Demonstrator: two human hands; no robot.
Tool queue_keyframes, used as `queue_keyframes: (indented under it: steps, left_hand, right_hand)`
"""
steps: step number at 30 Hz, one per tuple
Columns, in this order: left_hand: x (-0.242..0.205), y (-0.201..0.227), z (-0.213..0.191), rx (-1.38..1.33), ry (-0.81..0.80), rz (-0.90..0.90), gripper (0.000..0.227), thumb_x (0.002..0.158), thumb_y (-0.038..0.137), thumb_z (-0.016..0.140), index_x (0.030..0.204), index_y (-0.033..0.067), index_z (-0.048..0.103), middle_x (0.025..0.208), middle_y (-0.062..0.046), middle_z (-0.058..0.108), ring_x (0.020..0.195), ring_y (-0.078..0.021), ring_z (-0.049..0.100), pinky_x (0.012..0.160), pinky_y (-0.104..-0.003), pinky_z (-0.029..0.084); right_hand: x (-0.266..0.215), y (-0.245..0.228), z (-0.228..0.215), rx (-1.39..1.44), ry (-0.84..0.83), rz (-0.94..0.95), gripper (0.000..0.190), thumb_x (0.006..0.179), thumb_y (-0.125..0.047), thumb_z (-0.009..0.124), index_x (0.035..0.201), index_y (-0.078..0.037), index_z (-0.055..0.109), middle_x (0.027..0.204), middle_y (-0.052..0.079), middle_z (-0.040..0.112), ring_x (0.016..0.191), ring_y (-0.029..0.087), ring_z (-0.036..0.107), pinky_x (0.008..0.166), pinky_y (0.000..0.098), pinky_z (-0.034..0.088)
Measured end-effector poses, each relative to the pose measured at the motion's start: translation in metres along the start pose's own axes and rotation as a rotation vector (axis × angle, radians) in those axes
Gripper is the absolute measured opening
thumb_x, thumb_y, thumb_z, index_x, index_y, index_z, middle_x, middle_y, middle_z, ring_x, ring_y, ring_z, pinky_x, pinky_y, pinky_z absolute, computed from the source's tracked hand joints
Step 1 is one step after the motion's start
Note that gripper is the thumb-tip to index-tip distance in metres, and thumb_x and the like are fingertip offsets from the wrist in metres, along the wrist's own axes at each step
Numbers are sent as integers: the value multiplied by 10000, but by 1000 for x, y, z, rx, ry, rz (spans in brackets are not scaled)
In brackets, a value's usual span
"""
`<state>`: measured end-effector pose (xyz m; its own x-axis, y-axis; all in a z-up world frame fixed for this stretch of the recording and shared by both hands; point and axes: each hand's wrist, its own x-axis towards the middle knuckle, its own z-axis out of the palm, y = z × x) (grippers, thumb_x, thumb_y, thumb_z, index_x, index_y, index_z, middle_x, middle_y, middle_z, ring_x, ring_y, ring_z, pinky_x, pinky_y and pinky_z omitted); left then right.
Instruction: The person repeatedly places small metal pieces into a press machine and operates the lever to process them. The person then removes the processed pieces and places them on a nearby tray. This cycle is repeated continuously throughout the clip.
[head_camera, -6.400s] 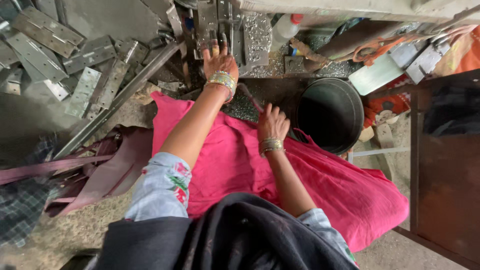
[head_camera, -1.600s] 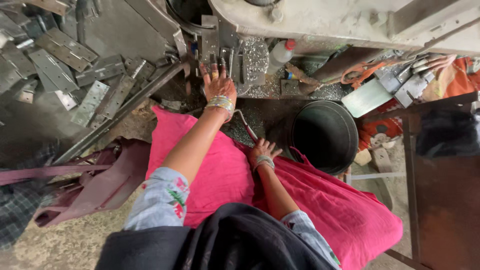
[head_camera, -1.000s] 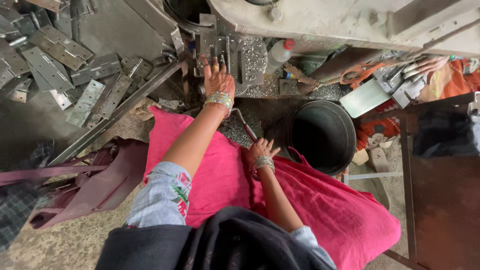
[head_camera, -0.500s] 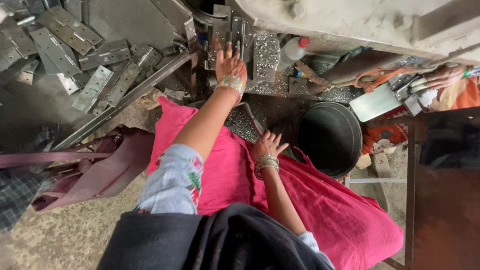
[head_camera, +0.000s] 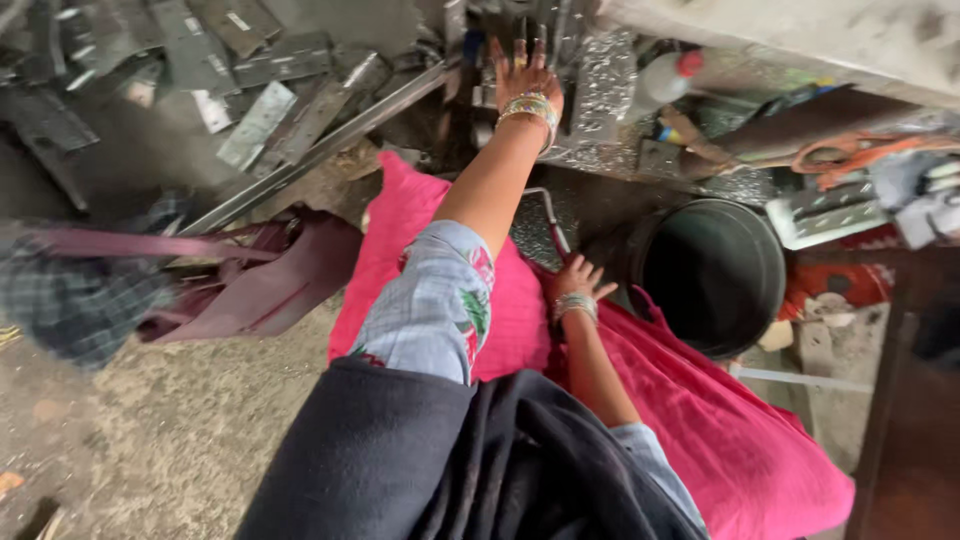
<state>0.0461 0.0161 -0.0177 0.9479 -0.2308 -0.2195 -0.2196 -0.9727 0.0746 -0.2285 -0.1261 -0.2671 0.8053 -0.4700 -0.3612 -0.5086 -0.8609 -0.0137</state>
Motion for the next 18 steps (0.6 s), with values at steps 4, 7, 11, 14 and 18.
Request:
queue_keyframes:
  steps: [4, 7, 11, 14, 18]
  left_hand:
    - [-26, -64, 17, -335, 281, 125, 400, 871, 240, 646, 1252, 125, 681, 1386, -110, 592, 1322, -371, 514, 1091, -612, 334]
    - [-66, -166, 38, -247, 390, -225, 264, 834, 231, 668, 1088, 185, 726, 894, -147, 732, 938, -375, 666, 873, -557, 480]
    - [-134, -312, 53, 6, 377, -662, 322, 871, 264, 620, 1116, 70, 697, 1191, -157, 679, 1120, -382, 621, 913, -580, 443]
    - [-156, -342, 64, -106, 430, -619, 508, 851, 371, 714, 1214, 24, 645, 1268, -198, 620, 1164, -418, 577, 951, -634, 387]
    - [-167, -329, 92, 165, 721, -127, 736, 535, 428, 789, 1180, 87, 698, 1273, -159, 691, 1139, -358, 642, 979, -602, 445]
  right_hand:
    - [-31, -4, -46, 51, 204, -75, 555, 973, -237, 541, 1504, -106, 445, 1484, 128, 507, 1495, 413, 308, 1132, 795, 56]
    - [-63, -21, -95, 61, 379, -96, 542, 878, -229, 681, 1390, -116, 549, 1417, 91, 573, 1504, 380, 350, 1162, 755, 97]
    - [-92, -40, -135, 99, 443, -115, 618, 815, -342, 801, 1328, -85, 571, 1362, 131, 593, 1459, 381, 389, 1154, 723, 145]
    - [-93, -46, -153, 98, 477, -117, 654, 793, -353, 820, 1337, -89, 572, 1348, 143, 599, 1434, 379, 401, 1139, 718, 148]
    - [-95, -45, -149, 78, 440, -125, 659, 794, -330, 824, 1353, -94, 567, 1337, 105, 602, 1433, 389, 397, 1143, 716, 155]
